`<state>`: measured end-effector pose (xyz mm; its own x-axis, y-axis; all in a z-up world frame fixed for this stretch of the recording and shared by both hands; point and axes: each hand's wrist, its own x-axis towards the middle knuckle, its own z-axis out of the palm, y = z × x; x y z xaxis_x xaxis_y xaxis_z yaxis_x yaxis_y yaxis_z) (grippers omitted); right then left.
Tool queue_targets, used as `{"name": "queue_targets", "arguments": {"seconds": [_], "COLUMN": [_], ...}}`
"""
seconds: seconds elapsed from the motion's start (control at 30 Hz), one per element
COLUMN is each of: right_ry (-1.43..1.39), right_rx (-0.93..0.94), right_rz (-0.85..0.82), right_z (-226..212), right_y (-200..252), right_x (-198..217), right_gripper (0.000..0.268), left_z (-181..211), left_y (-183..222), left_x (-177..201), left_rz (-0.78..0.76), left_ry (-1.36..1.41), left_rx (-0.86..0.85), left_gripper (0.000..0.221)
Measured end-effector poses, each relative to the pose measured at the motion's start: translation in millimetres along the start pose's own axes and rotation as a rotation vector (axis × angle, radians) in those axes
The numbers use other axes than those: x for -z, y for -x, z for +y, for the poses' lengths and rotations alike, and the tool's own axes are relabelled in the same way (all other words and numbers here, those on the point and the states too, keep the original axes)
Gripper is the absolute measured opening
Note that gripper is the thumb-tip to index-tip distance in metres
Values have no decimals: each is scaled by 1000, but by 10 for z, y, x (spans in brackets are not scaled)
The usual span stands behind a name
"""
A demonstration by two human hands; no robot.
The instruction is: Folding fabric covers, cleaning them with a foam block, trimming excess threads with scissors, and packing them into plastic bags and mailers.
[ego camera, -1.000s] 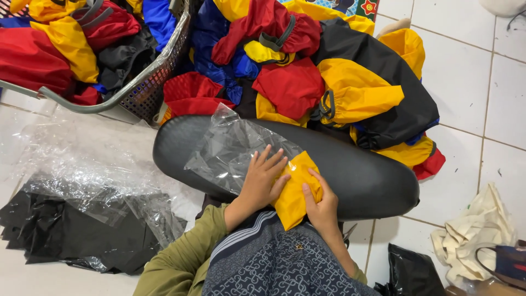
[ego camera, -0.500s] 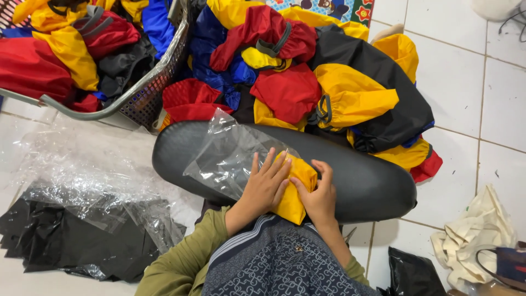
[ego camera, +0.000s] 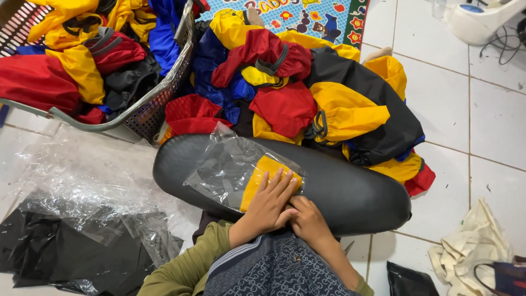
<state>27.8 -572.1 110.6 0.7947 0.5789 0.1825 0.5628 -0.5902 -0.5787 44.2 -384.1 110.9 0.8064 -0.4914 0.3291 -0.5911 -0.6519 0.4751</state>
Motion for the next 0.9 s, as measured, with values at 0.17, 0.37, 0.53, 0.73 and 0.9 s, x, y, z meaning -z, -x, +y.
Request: {"name": "queue_targets", "arguments": {"seconds": [0.17,0.37,0.53,0.73,0.9], "right_ry": [200,210,216,174,184], "right_rx": [107,170,232,371,450], "right_rz": [65,5,-72,-198,-245], "right_z": [418,267,160,-51,-218], "right_y": [-32,-184,-292,-477,-786], "right_x": [-507,-656,-724,-903,-932], "right_gripper": [22,26,30,35,39], "left_z": [-27,87,31,41,51], "left_y": [37,81,125,107,23], "left_x": [-37,205,238,96,111], "left_rz": [19,96,115,29,-26], "left_ry": [23,-31,-98,-61,90], "left_rx": [-9,-20,37,58,72], "left_gripper": [84,83,92,91,85]}}
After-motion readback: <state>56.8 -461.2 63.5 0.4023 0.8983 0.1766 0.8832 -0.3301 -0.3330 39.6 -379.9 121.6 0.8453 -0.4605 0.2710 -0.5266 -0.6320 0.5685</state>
